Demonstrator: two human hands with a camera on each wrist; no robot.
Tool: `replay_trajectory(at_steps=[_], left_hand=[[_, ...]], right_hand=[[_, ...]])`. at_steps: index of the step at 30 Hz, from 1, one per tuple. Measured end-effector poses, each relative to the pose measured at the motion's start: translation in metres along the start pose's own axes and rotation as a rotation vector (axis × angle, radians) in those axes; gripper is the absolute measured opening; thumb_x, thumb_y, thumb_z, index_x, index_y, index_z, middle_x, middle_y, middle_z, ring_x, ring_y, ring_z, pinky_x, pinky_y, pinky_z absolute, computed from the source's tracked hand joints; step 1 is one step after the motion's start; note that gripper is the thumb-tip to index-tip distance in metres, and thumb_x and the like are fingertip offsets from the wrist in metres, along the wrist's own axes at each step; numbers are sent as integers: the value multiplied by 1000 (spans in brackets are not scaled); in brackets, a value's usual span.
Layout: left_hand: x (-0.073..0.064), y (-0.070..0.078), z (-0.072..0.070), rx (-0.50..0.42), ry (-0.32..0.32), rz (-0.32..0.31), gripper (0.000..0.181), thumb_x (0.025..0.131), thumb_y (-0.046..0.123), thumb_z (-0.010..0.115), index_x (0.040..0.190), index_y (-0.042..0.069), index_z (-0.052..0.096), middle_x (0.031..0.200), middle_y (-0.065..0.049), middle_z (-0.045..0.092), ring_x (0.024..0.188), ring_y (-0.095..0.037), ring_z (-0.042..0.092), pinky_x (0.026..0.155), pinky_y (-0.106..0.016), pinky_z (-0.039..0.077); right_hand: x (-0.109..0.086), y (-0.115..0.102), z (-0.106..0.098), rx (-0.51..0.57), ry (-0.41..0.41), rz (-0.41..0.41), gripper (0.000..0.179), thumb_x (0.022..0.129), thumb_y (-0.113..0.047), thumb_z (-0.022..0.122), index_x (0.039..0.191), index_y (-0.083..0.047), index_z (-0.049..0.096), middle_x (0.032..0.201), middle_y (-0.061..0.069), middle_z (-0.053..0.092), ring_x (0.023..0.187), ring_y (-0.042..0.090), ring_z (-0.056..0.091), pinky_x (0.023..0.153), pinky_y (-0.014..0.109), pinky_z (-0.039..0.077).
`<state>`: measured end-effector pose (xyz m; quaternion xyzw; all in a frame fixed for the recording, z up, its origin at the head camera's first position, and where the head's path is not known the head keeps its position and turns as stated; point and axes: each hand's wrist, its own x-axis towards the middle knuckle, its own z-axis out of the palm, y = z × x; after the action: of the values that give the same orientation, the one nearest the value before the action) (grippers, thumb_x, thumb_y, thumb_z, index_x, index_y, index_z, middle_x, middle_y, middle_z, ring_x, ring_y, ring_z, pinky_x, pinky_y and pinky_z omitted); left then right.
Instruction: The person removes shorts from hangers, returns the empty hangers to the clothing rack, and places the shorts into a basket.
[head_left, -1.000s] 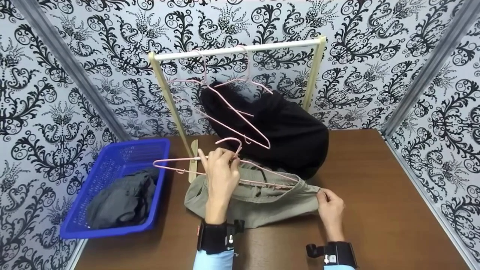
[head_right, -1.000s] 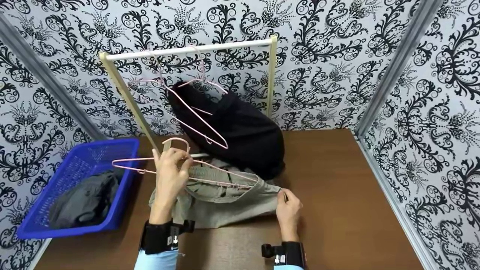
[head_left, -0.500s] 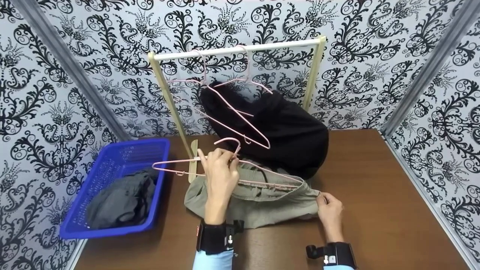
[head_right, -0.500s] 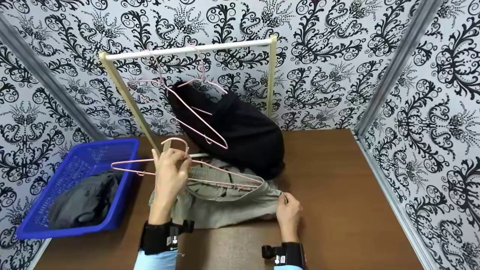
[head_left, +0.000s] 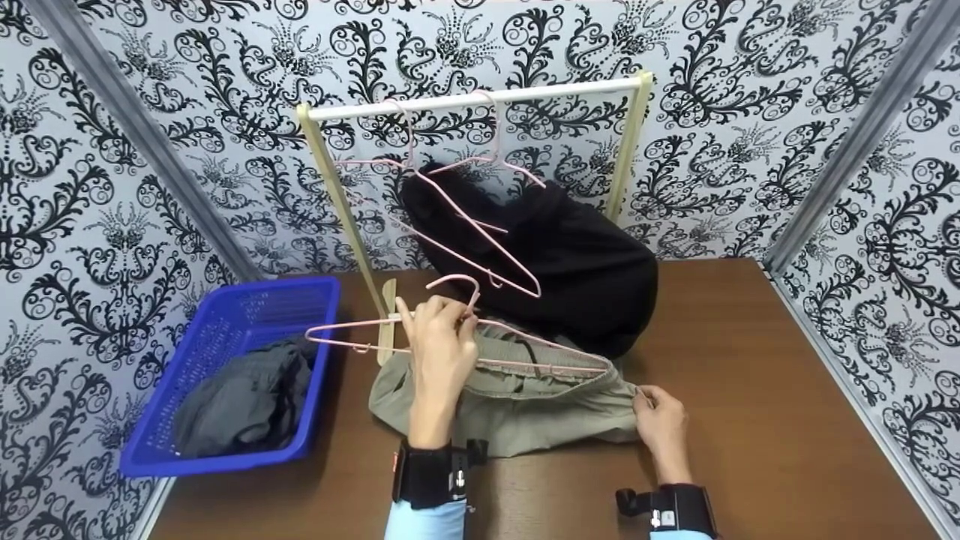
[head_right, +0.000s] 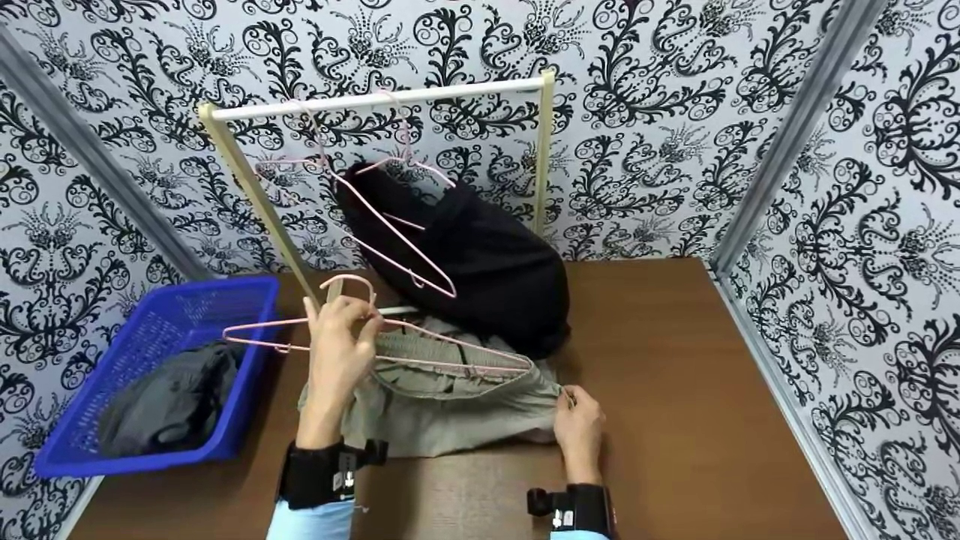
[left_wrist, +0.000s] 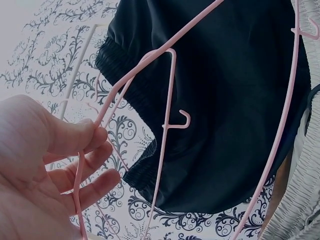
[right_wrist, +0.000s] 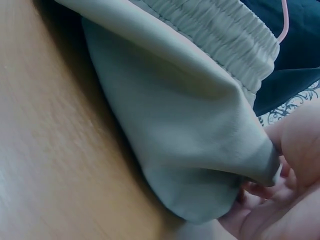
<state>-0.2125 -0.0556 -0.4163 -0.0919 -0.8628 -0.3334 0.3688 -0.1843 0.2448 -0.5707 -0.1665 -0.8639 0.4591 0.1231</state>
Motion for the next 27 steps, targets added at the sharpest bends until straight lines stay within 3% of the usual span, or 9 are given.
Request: replay_trajectory(at_steps=[6, 10, 13, 16, 18, 20, 27], left_hand=[[2, 2, -2, -11, -2, -2, 7, 84, 1, 76, 79, 5, 72, 89, -8, 67, 92, -32, 62, 122, -68, 8], [3, 3, -2, -43, -1, 10, 9, 83, -1, 76, 78, 4, 71, 88, -8, 66, 91, -32, 63, 121, -70, 10], [3, 5, -2, -70, -11, 22, 10, 83, -1, 77, 77, 4, 71, 88, -8, 65, 90, -32, 63, 120, -71, 11], [3, 7, -1, -81, -23, 36, 10, 83, -1, 77, 77, 4, 70, 87, -8, 65, 90, -32, 63, 120, -72, 12], [3, 9, 0, -80, -33, 43, 11, 82, -1, 77, 77, 5, 70, 87, -7, 65, 90, -31, 63, 120, -71, 13], [2, 10, 0, -76, -49, 50, 12, 82, 0, 77, 76, 5, 69, 87, -7, 65, 91, -31, 63, 120, -71, 13], [1, 14, 0, -77, -142, 64, 13, 83, 1, 76, 76, 5, 67, 86, -7, 65, 87, -30, 63, 120, -70, 13]], right_hand=[[2, -9, -9, -68, -20, -48, 25, 98, -10, 59, 115, 2, 72, 110, 24, 72, 100, 44, 67, 86, 56, 49], [2, -20, -14, -42, 35, -96, 23, 99, -10, 60, 116, -1, 73, 110, 20, 75, 99, 42, 68, 83, 50, 49], [1, -29, -18, 32, 78, -134, 21, 102, -11, 60, 115, -1, 73, 110, 18, 76, 94, 26, 73, 81, 35, 50], [1, -37, -20, 187, 85, -163, 23, 105, -10, 58, 116, 3, 72, 111, 20, 76, 84, 2, 69, 75, 17, 51], [0, -41, -21, 292, 72, -156, 25, 106, -11, 57, 119, 6, 71, 113, 23, 74, 80, -6, 66, 72, 12, 52], [0, -44, -23, 339, 59, -150, 29, 107, -14, 55, 124, 6, 68, 117, 24, 73, 78, -8, 65, 72, 12, 53], [-2, -48, -28, 350, 39, -140, 38, 109, -18, 51, 139, 3, 59, 130, 26, 66, 83, -7, 64, 73, 12, 53]])
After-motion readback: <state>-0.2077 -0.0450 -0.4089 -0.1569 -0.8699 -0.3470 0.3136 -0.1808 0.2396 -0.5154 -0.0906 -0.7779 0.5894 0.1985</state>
